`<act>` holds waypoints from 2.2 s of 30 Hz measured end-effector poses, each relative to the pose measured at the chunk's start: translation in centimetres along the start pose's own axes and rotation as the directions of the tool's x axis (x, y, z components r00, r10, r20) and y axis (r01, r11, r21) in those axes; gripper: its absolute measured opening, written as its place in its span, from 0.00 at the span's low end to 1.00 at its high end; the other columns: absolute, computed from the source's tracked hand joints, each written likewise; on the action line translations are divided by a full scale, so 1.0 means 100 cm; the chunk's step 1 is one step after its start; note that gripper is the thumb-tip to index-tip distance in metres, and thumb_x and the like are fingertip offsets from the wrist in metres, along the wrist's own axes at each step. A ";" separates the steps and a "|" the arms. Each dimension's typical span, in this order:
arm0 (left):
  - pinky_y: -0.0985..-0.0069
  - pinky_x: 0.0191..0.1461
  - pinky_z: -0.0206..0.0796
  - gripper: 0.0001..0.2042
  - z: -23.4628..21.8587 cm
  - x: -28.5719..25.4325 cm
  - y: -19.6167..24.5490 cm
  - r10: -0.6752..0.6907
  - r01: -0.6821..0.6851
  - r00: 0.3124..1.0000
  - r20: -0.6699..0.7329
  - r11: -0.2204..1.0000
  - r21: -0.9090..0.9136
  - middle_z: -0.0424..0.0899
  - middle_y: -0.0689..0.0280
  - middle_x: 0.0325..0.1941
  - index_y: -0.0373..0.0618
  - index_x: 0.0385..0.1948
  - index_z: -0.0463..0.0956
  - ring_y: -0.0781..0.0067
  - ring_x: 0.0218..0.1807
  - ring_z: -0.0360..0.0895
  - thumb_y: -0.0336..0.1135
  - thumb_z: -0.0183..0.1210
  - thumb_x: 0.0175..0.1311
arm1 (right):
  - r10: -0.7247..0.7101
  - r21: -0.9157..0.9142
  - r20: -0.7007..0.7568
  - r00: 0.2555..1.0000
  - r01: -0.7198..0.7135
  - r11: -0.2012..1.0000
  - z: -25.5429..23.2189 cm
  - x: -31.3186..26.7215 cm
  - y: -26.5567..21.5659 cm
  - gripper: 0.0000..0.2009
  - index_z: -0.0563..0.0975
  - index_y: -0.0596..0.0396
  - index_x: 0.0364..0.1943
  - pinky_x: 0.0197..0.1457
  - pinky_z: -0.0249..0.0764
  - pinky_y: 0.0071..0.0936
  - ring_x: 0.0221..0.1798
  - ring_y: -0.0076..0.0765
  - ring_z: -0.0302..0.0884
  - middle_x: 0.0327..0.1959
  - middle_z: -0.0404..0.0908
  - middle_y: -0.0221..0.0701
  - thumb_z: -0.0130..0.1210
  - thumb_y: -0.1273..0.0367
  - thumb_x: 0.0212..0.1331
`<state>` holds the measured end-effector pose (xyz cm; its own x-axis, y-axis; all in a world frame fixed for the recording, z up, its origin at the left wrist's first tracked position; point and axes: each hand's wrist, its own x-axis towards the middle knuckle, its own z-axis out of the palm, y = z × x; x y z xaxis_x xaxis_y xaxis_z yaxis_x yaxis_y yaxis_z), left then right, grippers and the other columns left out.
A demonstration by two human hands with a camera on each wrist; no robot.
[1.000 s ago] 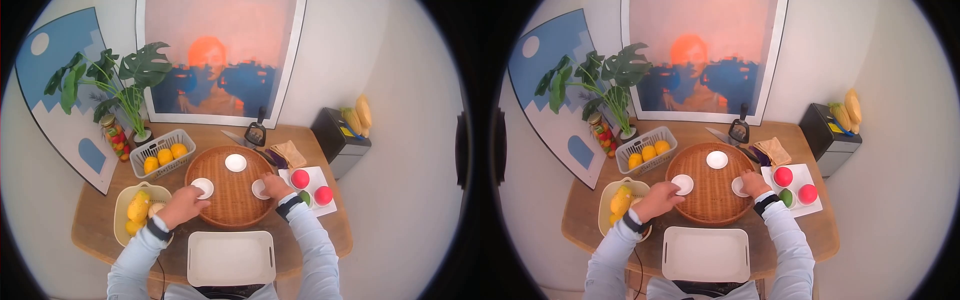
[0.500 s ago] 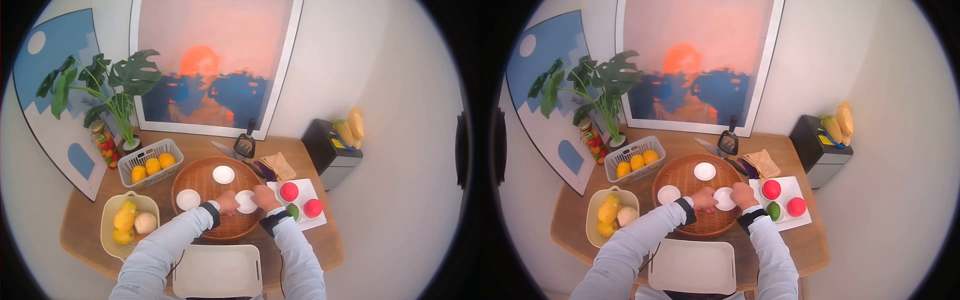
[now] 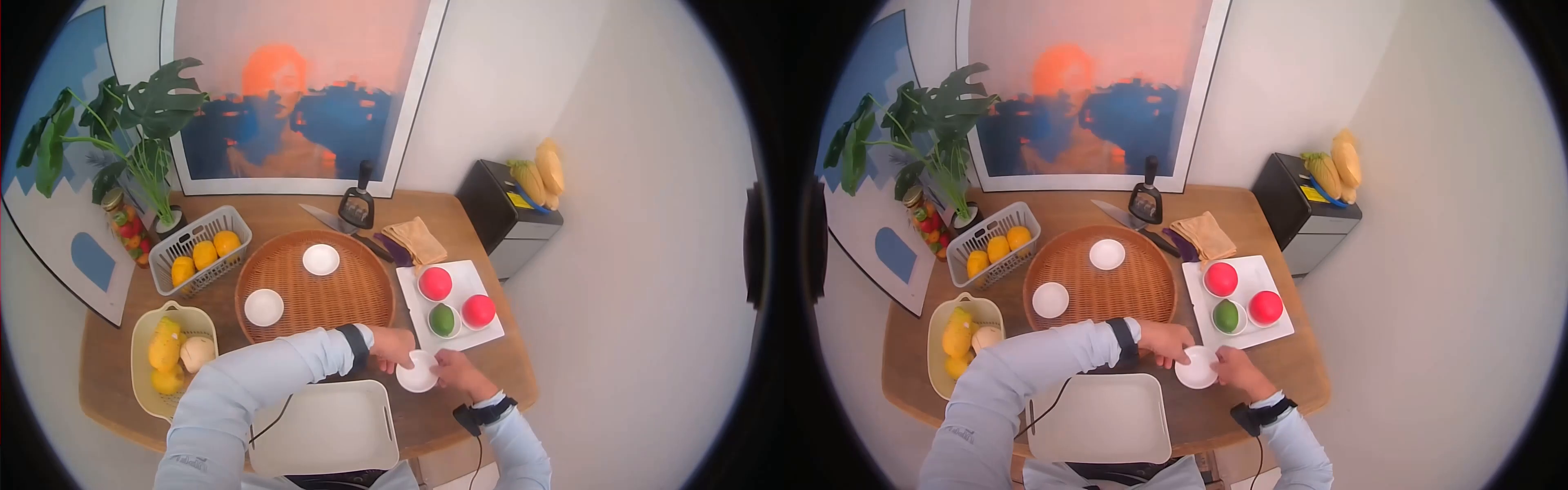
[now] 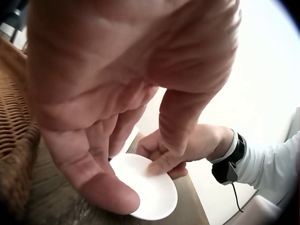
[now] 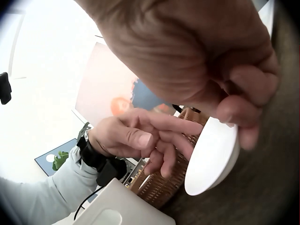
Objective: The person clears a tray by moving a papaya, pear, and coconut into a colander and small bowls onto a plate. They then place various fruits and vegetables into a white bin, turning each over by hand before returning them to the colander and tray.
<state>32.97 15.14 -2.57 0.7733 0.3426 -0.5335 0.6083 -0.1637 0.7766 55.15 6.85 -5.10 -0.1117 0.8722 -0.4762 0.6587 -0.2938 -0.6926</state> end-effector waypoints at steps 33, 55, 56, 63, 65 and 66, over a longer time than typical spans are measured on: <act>0.64 0.36 0.77 0.12 -0.146 -0.057 -0.168 -0.379 0.219 0.434 -0.817 0.924 -0.313 0.85 0.45 0.27 0.27 0.35 0.82 0.54 0.27 0.86 0.25 0.56 0.54 | -0.251 -0.314 -0.048 0.967 0.224 0.923 0.079 0.238 -0.209 0.15 0.82 0.67 0.36 0.36 0.81 0.39 0.30 0.46 0.87 0.30 0.85 0.49 0.58 0.64 0.60; 0.76 0.34 0.73 0.12 -0.058 -0.067 -0.027 0.058 -0.096 0.935 -0.350 0.991 -0.090 0.83 0.64 0.34 0.36 0.40 0.78 0.75 0.30 0.81 0.38 0.62 0.67 | 0.066 -0.065 -0.022 0.998 -0.067 0.996 -0.015 -0.017 -0.013 0.09 0.79 0.63 0.30 0.25 0.72 0.26 0.20 0.27 0.77 0.21 0.79 0.32 0.66 0.71 0.56; 0.76 0.34 0.73 0.12 -0.057 -0.067 -0.030 0.055 -0.096 0.927 -0.371 0.991 -0.093 0.83 0.64 0.34 0.36 0.40 0.78 0.75 0.30 0.81 0.38 0.62 0.66 | 0.087 -0.055 -0.029 0.996 -0.089 0.995 -0.013 -0.021 -0.012 0.09 0.79 0.63 0.29 0.26 0.73 0.26 0.21 0.27 0.77 0.20 0.79 0.32 0.66 0.71 0.55; 0.74 0.35 0.74 0.13 -0.068 -0.106 -0.064 -0.081 0.016 0.840 -0.537 0.992 -0.125 0.83 0.60 0.36 0.35 0.42 0.79 0.72 0.31 0.82 0.36 0.64 0.64 | -0.397 -0.488 -0.233 0.888 0.247 0.837 -0.010 -0.020 -0.005 0.15 0.80 0.63 0.24 0.24 0.73 0.33 0.20 0.34 0.79 0.19 0.79 0.38 0.69 0.64 0.53; 0.71 0.38 0.74 0.13 -0.072 -0.125 -0.079 -0.129 0.115 0.760 -0.637 0.991 -0.064 0.84 0.57 0.37 0.35 0.41 0.80 0.67 0.33 0.82 0.36 0.65 0.62 | -0.375 -0.398 -0.219 0.901 0.269 0.877 -0.011 -0.016 -0.041 0.16 0.80 0.63 0.25 0.26 0.73 0.34 0.21 0.36 0.80 0.19 0.79 0.38 0.69 0.61 0.54; 0.69 0.39 0.75 0.13 -0.077 -0.128 -0.097 -0.141 0.174 0.700 -0.700 0.984 -0.025 0.84 0.55 0.37 0.34 0.40 0.80 0.63 0.35 0.83 0.35 0.65 0.61 | -0.363 -0.352 -0.211 0.907 0.276 0.894 -0.013 -0.012 -0.064 0.17 0.80 0.62 0.26 0.27 0.74 0.35 0.21 0.38 0.80 0.19 0.79 0.38 0.69 0.60 0.54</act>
<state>15.80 19.44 -0.67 0.3302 0.9106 -0.2487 0.7291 -0.0787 0.6798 52.03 8.17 0.64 -0.1835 0.9808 -0.0662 0.8203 0.1157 -0.5601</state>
